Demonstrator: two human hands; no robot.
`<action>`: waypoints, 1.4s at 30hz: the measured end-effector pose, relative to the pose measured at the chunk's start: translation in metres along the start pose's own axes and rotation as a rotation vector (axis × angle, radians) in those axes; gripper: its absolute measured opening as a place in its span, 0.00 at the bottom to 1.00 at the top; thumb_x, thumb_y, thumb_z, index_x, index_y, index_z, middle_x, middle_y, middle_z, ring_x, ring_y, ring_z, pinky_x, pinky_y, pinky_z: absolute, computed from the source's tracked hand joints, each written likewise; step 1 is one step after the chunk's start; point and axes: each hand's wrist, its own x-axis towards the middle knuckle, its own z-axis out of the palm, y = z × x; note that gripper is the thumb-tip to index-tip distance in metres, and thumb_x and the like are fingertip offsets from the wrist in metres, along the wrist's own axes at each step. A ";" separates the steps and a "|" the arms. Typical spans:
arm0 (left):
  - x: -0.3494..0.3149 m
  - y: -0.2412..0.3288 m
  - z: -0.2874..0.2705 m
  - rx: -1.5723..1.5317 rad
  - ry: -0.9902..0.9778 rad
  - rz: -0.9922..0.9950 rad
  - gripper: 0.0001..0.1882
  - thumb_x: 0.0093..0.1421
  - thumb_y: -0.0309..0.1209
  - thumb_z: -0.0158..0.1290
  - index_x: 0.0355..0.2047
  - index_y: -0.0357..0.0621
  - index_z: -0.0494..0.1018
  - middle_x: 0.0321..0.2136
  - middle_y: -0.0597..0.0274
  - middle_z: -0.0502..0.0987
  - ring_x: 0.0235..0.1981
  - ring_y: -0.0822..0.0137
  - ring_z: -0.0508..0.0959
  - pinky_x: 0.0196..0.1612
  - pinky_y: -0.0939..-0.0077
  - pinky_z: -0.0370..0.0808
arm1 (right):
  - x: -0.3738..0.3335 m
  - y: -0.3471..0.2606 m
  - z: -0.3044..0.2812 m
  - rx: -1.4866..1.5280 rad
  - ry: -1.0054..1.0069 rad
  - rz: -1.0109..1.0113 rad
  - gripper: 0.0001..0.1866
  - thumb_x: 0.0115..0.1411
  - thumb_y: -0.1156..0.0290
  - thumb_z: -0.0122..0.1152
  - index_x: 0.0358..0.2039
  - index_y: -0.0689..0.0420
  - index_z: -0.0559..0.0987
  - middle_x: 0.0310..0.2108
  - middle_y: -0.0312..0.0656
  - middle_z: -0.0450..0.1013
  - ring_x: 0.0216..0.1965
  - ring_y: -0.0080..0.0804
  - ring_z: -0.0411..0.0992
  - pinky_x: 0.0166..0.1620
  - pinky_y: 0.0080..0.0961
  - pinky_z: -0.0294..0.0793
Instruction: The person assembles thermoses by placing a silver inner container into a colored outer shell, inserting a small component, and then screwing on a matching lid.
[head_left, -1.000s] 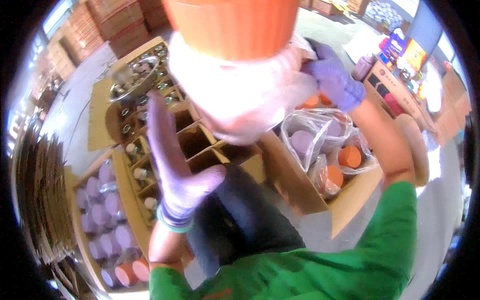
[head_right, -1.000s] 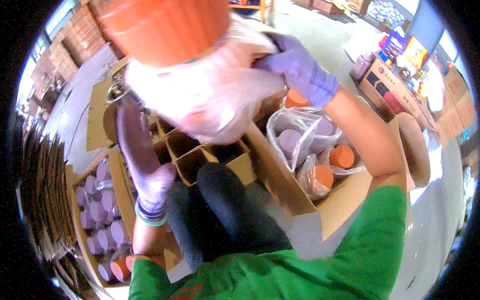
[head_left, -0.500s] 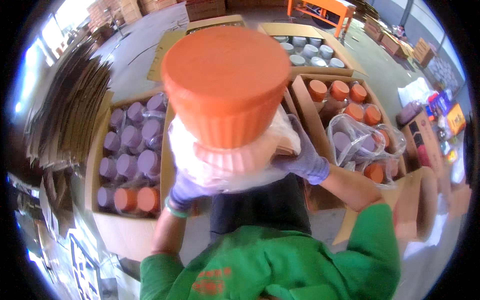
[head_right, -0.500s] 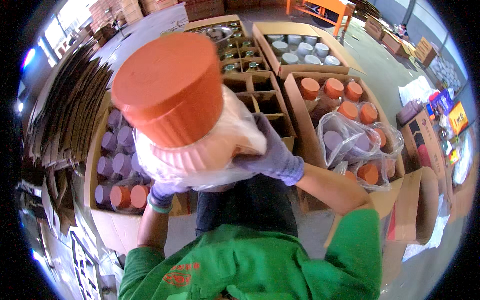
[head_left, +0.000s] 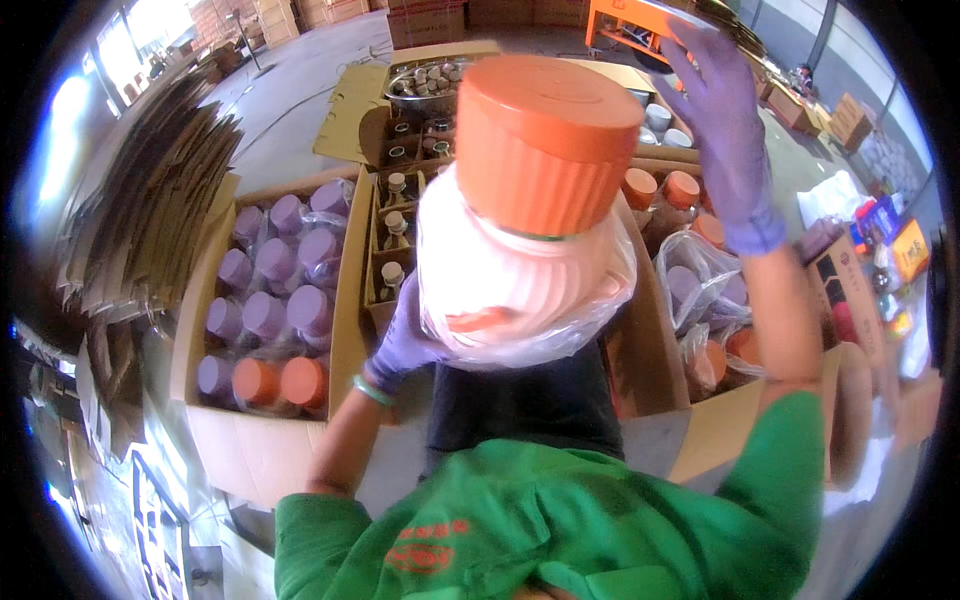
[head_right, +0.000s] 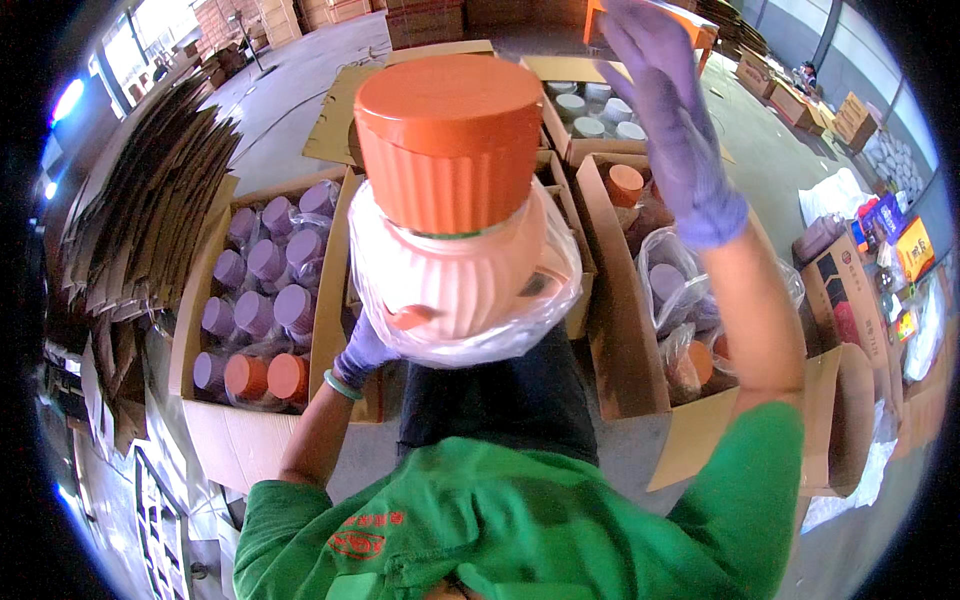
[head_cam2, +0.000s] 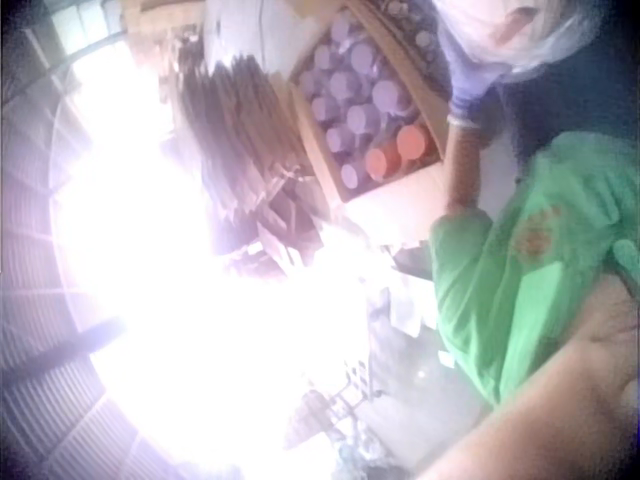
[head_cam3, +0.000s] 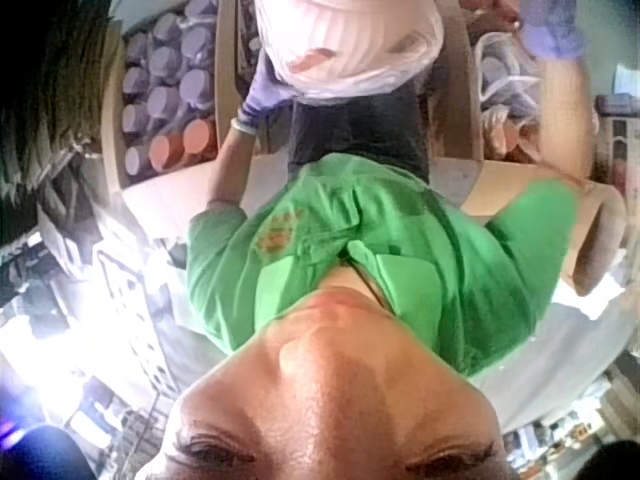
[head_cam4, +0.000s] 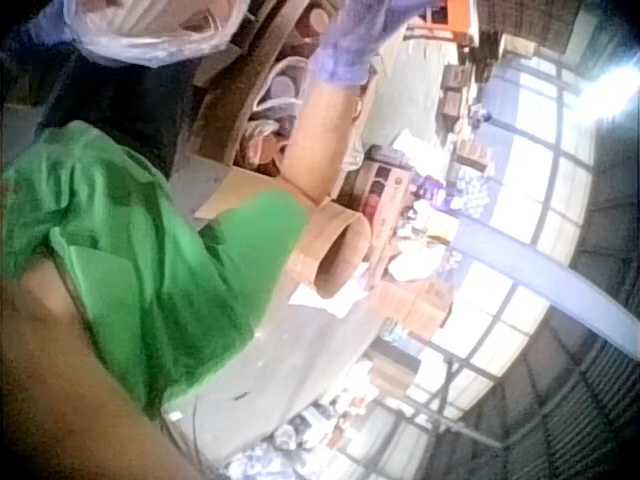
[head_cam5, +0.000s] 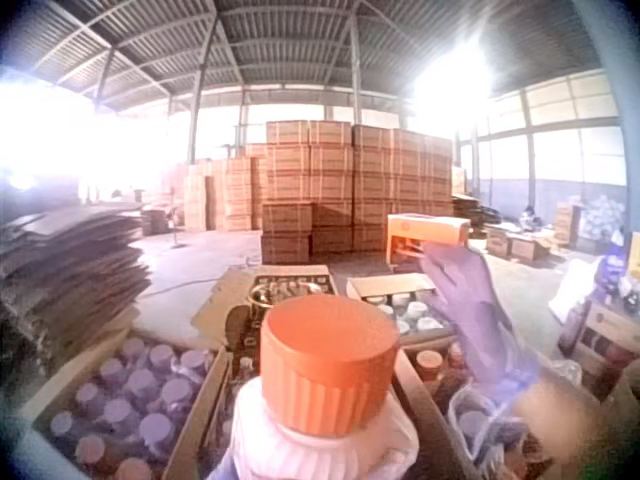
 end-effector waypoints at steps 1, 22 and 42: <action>0.001 -0.003 0.002 -0.022 -0.021 -0.015 0.66 0.37 0.36 0.77 0.70 0.39 0.46 0.66 0.56 0.57 0.65 0.61 0.59 0.67 0.61 0.58 | 0.018 -0.009 -0.003 -0.037 -0.133 -0.280 0.35 0.63 0.51 0.58 0.65 0.56 0.63 0.65 0.47 0.62 0.65 0.42 0.62 0.67 0.39 0.60; 0.022 0.065 0.012 -0.685 0.512 -0.193 0.29 0.70 0.47 0.44 0.63 0.39 0.63 0.57 0.55 0.72 0.57 0.60 0.72 0.61 0.64 0.69 | -0.106 -0.044 0.026 -0.570 -0.008 -0.367 0.42 0.56 0.58 0.62 0.65 0.66 0.60 0.64 0.59 0.62 0.63 0.52 0.64 0.64 0.46 0.62; 0.256 0.120 -0.033 -0.187 -0.060 0.147 0.21 0.73 0.37 0.40 0.60 0.37 0.64 0.52 0.50 0.75 0.54 0.62 0.74 0.60 0.70 0.68 | -0.001 0.235 0.072 1.137 -0.530 0.537 0.23 0.71 0.57 0.49 0.60 0.55 0.71 0.56 0.40 0.72 0.57 0.33 0.70 0.59 0.30 0.71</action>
